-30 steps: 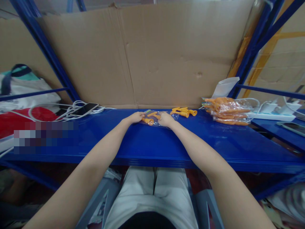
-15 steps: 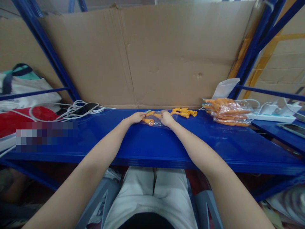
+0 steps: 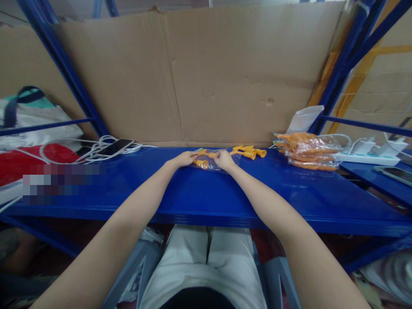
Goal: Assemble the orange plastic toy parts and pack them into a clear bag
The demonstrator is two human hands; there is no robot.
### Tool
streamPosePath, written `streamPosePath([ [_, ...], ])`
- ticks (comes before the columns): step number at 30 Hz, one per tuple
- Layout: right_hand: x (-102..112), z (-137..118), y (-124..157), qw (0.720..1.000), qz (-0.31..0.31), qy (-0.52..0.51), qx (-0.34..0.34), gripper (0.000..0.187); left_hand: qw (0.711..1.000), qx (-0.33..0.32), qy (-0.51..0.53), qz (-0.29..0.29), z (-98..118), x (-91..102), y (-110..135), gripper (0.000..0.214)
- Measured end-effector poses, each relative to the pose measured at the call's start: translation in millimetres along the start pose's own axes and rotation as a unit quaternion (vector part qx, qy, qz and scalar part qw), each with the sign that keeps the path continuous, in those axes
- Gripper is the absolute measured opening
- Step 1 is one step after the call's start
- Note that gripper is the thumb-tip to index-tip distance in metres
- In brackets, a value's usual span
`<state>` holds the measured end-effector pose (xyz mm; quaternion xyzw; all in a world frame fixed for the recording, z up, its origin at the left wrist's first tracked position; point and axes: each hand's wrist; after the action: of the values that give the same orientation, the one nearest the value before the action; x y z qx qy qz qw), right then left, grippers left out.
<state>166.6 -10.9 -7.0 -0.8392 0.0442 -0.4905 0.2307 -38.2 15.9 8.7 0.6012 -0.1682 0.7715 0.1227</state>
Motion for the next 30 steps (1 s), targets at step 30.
streamPosePath([
  [30, 54, -3, -2, 0.993, 0.062, 0.072, -0.072, 0.028, 0.988, 0.121, -0.07, -0.069, 6, 7.4, 2, 0.052],
])
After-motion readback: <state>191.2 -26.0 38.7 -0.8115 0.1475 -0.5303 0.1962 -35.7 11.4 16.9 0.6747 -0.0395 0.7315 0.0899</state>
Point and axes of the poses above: each hand's wrist, its own y-axis away from the middle knuckle, its own x-axis out of the back of the hand, z = x × y, and after that the axes turned 3 degrees about y, right-handed
